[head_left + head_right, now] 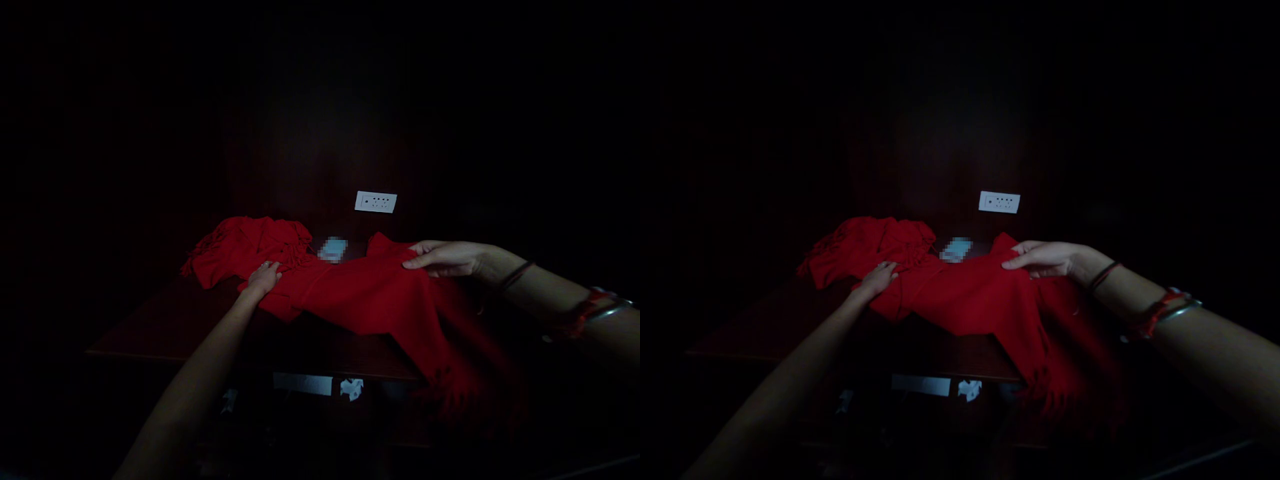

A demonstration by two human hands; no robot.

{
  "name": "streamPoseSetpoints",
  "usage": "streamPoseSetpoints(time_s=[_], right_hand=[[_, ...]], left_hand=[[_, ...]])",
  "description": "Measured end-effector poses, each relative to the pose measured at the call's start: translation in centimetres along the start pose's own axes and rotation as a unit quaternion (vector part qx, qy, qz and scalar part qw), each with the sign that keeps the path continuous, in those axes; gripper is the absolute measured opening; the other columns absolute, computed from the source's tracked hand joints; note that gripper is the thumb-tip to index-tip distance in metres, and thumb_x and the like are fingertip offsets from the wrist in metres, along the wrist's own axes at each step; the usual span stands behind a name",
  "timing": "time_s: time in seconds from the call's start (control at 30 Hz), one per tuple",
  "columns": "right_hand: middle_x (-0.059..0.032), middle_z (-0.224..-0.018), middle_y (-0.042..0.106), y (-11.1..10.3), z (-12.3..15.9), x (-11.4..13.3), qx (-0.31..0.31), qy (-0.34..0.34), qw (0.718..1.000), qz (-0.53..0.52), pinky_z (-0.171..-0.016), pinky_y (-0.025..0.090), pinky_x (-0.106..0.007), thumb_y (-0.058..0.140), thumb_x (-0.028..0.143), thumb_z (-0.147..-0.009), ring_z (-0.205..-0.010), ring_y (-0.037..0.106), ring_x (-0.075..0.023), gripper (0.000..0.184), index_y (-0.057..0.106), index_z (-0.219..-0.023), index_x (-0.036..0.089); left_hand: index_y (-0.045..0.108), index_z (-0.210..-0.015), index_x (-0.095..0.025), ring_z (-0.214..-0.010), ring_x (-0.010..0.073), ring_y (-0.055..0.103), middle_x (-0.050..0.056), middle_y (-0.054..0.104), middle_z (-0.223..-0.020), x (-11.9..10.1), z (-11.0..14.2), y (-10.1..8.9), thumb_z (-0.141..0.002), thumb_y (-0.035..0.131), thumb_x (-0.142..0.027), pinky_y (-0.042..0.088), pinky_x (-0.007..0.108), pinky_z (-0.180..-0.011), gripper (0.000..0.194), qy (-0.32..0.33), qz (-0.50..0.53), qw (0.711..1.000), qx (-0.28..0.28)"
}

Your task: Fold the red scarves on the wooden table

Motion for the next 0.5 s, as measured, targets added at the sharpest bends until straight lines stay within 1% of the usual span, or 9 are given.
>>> streamPoseSetpoints(time_s=[0.07, 0.13, 0.17, 0.23, 0.3, 0.33, 0.4, 0.47, 0.5], right_hand=[[-0.0016, -0.083, 0.062, -2.0, 0.2, 0.4, -0.052, -0.031, 0.997, 0.054, -0.062, 0.045, -0.022, 0.058, 0.039, -0.065, -0.071, 0.057, -0.0119, 0.031, 0.06, -0.088, 0.018], [-0.0032, -0.084, 0.062, -4.1, 0.1, 0.4, -0.093, -0.019, 0.982, 0.164, -0.064, 0.044, -0.023, 0.059, 0.04, -0.063, -0.074, 0.056, -0.0144, 0.035, 0.061, -0.088, 0.016], [-0.0046, -0.084, 0.063, -5.0, 0.0, 0.4, -0.109, 0.0, 0.965, 0.238, -0.065, 0.043, -0.023, 0.061, 0.04, -0.061, -0.074, 0.056, -0.0157, 0.035, 0.063, -0.086, 0.014], [-0.0078, -0.084, 0.063, -6.8, -0.4, 0.4, -0.13, 0.045, 0.913, 0.383, -0.066, 0.04, -0.025, 0.061, 0.039, -0.06, -0.076, 0.055, -0.0173, 0.037, 0.064, -0.084, 0.011], [-0.0098, -0.087, 0.062, -8.3, -0.8, 0.2, -0.13, 0.08, 0.866, 0.476, -0.067, 0.038, -0.025, 0.061, 0.039, -0.06, -0.077, 0.055, -0.0176, 0.04, 0.065, -0.086, 0.01], [-0.0102, -0.089, 0.062, -9.0, -1.0, 0.0, -0.125, 0.092, 0.854, 0.496, -0.067, 0.037, -0.026, 0.06, 0.04, -0.06, -0.077, 0.054, -0.0173, 0.041, 0.064, -0.089, 0.01], [-0.0102, -0.089, 0.062, -10.5, -1.2, -0.8, -0.103, 0.109, 0.847, 0.51, -0.066, 0.037, -0.025, 0.059, 0.039, -0.061, -0.076, 0.054, -0.0161, 0.042, 0.064, -0.09, 0.01], [-0.0092, -0.082, 0.063, -12.1, -1.2, -2.2, -0.083, 0.128, 0.848, 0.507, -0.064, 0.037, -0.025, 0.059, 0.033, -0.062, -0.07, 0.055, -0.0145, 0.033, 0.066, -0.085, 0.01], [-0.0084, -0.076, 0.064, -12.9, -1.1, -2.9, -0.085, 0.136, 0.853, 0.497, -0.063, 0.037, -0.024, 0.058, 0.028, -0.063, -0.067, 0.055, -0.0136, 0.026, 0.067, -0.08, 0.01]], left_hand=[[0.035, -0.121, -0.019, -0.114, 0.0206, 0.036, 0.012, 0.037, -0.125, -0.3, 0.7, -0.2, -0.082, 0.031, -0.031, 0.034, 0.031, -0.086, 0.041, -0.036, 0.009, 0.999, -0.001], [0.036, -0.12, -0.018, -0.11, 0.0229, 0.041, 0.013, 0.039, -0.122, -1.0, 1.8, -0.4, -0.082, 0.03, -0.033, 0.036, 0.033, -0.083, 0.042, -0.079, 0.015, 0.997, -0.006], [0.037, -0.12, -0.018, -0.107, 0.0243, 0.043, 0.014, 0.041, -0.12, -1.5, 2.4, -0.5, -0.081, 0.03, -0.034, 0.037, 0.034, -0.081, 0.042, -0.096, 0.015, 0.995, -0.011], [0.04, -0.118, -0.019, -0.103, 0.0267, 0.045, 0.015, 0.042, -0.118, -2.7, 3.6, -0.7, -0.079, 0.032, -0.035, 0.039, 0.037, -0.078, 0.043, -0.116, 0.009, 0.993, -0.019], [0.042, -0.117, -0.019, -0.102, 0.028, 0.046, 0.015, 0.042, -0.116, -3.6, 4.3, -0.9, -0.078, 0.034, -0.035, 0.039, 0.039, -0.077, 0.043, -0.123, 0.001, 0.992, -0.023], [0.042, -0.116, -0.019, -0.101, 0.0283, 0.045, 0.016, 0.042, -0.115, -3.9, 4.5, -0.9, -0.078, 0.035, -0.035, 0.038, 0.039, -0.076, 0.043, -0.126, -0.002, 0.992, -0.022], [0.043, -0.116, -0.019, -0.101, 0.0285, 0.045, 0.016, 0.043, -0.114, -3.9, 4.4, -0.9, -0.078, 0.036, -0.035, 0.038, 0.04, -0.075, 0.042, -0.138, -0.003, 0.99, -0.021], [0.043, -0.115, -0.019, -0.101, 0.0286, 0.045, 0.016, 0.043, -0.114, -3.4, 4.1, -0.9, -0.078, 0.035, -0.035, 0.039, 0.04, -0.074, 0.041, -0.153, -0.004, 0.988, -0.026], [0.044, -0.115, -0.019, -0.101, 0.0287, 0.045, 0.016, 0.044, -0.114, -3.2, 3.9, -0.9, -0.078, 0.035, -0.034, 0.038, 0.04, -0.074, 0.041, -0.16, -0.005, 0.987, -0.032]])
Point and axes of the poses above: each hand's wrist, its own z-axis away from the middle knuckle, its own y-axis out of the palm, x = y × z, the point moved 6 cm from there along -z, towards the middle knuckle
